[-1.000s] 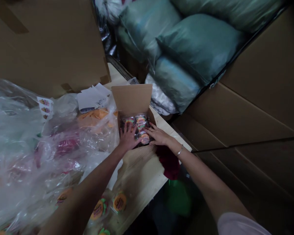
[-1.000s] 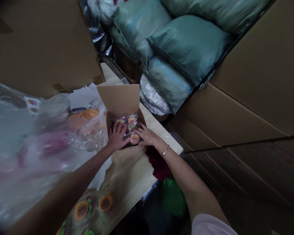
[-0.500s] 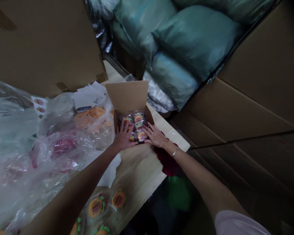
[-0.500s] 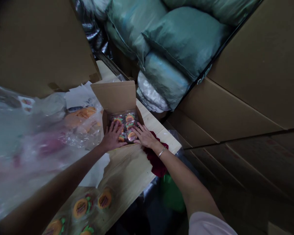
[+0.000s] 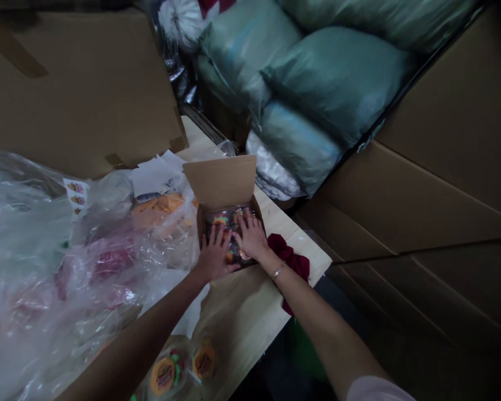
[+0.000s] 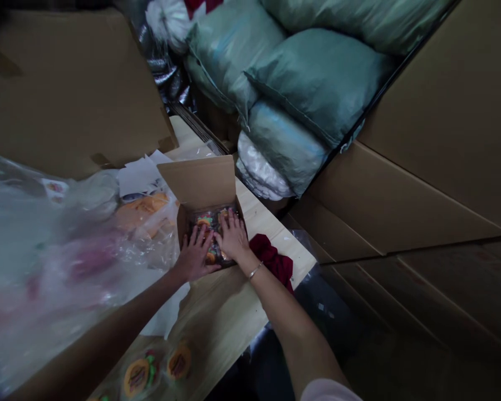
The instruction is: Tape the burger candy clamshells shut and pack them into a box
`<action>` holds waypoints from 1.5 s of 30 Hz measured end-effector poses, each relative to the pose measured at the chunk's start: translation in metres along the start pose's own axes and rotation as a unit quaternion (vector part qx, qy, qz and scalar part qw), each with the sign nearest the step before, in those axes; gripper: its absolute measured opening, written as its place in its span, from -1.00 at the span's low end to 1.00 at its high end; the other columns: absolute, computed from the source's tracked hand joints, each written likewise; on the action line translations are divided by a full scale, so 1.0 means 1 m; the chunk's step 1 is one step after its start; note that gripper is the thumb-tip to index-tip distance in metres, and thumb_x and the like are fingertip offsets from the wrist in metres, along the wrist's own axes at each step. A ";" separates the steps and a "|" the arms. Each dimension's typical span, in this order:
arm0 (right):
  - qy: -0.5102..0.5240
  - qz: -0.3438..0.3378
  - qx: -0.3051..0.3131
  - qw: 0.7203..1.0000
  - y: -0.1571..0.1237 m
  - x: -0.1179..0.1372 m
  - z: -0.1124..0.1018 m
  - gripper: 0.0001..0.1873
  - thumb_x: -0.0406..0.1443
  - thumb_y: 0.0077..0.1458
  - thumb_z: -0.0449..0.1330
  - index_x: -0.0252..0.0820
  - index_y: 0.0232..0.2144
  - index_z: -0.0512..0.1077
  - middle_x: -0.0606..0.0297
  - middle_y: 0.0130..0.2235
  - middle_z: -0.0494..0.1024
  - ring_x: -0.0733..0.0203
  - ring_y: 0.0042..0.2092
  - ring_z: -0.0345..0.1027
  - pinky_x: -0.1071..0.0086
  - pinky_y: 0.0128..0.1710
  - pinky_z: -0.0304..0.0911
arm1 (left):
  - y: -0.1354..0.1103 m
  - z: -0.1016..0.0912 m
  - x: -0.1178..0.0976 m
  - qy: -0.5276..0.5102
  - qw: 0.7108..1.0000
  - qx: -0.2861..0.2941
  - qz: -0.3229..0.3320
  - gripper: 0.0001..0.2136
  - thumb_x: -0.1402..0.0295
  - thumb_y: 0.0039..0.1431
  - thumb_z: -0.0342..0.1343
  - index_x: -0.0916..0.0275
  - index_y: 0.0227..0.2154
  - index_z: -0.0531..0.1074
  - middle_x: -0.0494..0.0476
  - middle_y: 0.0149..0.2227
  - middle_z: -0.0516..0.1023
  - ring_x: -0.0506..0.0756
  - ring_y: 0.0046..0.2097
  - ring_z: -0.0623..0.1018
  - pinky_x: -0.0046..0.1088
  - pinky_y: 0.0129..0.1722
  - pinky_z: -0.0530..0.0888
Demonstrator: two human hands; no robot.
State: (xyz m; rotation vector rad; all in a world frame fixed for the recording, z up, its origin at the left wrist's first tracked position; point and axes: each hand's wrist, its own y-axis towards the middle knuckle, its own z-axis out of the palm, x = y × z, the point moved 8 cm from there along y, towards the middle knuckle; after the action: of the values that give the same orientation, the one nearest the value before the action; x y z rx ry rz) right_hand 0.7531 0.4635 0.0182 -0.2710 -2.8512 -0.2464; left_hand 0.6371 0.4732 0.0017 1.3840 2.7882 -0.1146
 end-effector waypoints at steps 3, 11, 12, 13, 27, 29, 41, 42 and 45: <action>0.030 0.003 0.032 0.999 0.006 -0.009 0.016 -0.35 -0.06 0.22 -0.06 -0.27 0.25 0.01 0.00 0.30 -0.01 -0.07 0.28 -0.15 0.06 0.18 -0.13 | 0.005 -0.001 -0.003 0.010 1.000 -0.005 -0.008 0.02 -0.16 -0.17 0.11 0.28 0.29 -0.10 0.37 0.34 -0.30 0.45 0.31 -0.30 0.21 0.15 -0.05; 0.050 0.023 0.031 0.998 -0.041 0.005 0.017 -0.33 -0.07 0.22 -0.07 -0.33 0.26 -0.01 -0.02 0.29 0.01 -0.07 0.26 -0.10 0.10 0.18 -0.09 | -0.032 -0.002 -0.014 0.005 0.999 0.033 0.019 0.01 -0.22 -0.17 0.06 0.26 0.28 -0.08 0.38 0.34 -0.24 0.44 0.31 -0.27 0.17 0.17 -0.06; 0.050 0.026 0.031 0.998 -0.046 0.009 0.017 -0.33 -0.08 0.22 -0.06 -0.33 0.26 -0.01 -0.02 0.29 0.01 -0.08 0.26 -0.10 0.09 0.18 -0.09 | -0.037 -0.004 -0.015 0.005 0.999 0.033 0.021 0.01 -0.22 -0.17 0.05 0.26 0.28 -0.07 0.38 0.34 -0.24 0.44 0.31 -0.26 0.16 0.17 -0.07; 0.048 0.030 0.032 0.998 -0.050 0.011 0.016 -0.33 -0.08 0.22 -0.06 -0.34 0.26 -0.01 -0.03 0.29 0.01 -0.08 0.27 -0.10 0.08 0.18 -0.08 | -0.041 -0.005 -0.016 0.006 0.999 0.033 0.021 0.00 -0.22 -0.17 0.05 0.26 0.28 -0.06 0.38 0.34 -0.24 0.44 0.31 -0.26 0.16 0.17 -0.07; 0.039 -0.013 0.047 0.998 -0.012 0.010 0.021 -0.28 -0.12 0.16 0.00 -0.31 0.27 -0.06 -0.01 0.33 -0.14 -0.09 0.33 -0.37 -0.02 0.22 -0.24 | -0.040 0.001 -0.018 0.023 0.999 0.048 0.007 0.06 -0.22 -0.16 0.04 0.44 0.28 -0.11 0.40 0.34 -0.30 0.43 0.31 -0.31 0.15 0.19 -0.09; 0.040 -0.009 0.062 0.997 -0.011 0.009 0.024 -0.29 -0.12 0.16 -0.01 -0.29 0.27 -0.06 -0.01 0.32 -0.11 -0.09 0.32 -0.34 -0.03 0.22 -0.24 | -0.039 0.001 -0.018 0.024 0.998 0.051 0.002 0.06 -0.20 -0.17 0.07 0.44 0.28 -0.11 0.40 0.34 -0.29 0.42 0.31 -0.31 0.15 0.19 -0.09; 0.026 -0.003 0.066 0.997 -0.023 0.015 0.018 -0.30 -0.13 0.19 -0.02 -0.38 0.26 -0.05 -0.11 0.30 -0.08 -0.15 0.31 -0.34 -0.03 0.20 -0.25 | -0.053 0.001 -0.022 -0.001 0.999 0.039 0.008 0.03 -0.24 -0.11 -0.01 0.43 0.28 -0.13 0.43 0.34 -0.26 0.41 0.32 -0.30 0.11 0.20 -0.14; 0.024 -0.002 0.063 0.998 -0.023 0.016 0.012 -0.31 -0.14 0.19 -0.01 -0.40 0.26 -0.04 -0.12 0.30 -0.10 -0.16 0.31 -0.36 -0.05 0.19 -0.26 | -0.054 0.000 -0.023 -0.007 0.999 0.037 0.009 0.03 -0.24 -0.10 -0.02 0.42 0.28 -0.14 0.43 0.34 -0.27 0.41 0.32 -0.30 0.11 0.20 -0.16; 0.034 -0.033 0.031 0.998 -0.039 0.029 -0.019 -0.41 -0.20 0.20 -0.02 -0.42 0.20 0.07 -0.12 0.29 -0.06 -0.16 0.29 -0.31 -0.06 0.19 -0.27 | -0.057 -0.002 -0.026 -0.025 0.999 0.028 0.016 0.04 -0.24 -0.09 -0.03 0.46 0.28 -0.15 0.48 0.33 -0.27 0.41 0.32 -0.28 0.10 0.19 -0.22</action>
State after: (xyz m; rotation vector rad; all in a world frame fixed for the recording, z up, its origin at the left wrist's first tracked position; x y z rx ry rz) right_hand 0.7219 0.4268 0.0385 -0.1545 -2.7978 -0.1747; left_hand 0.6073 0.4181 0.0084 1.4160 2.7427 -0.2247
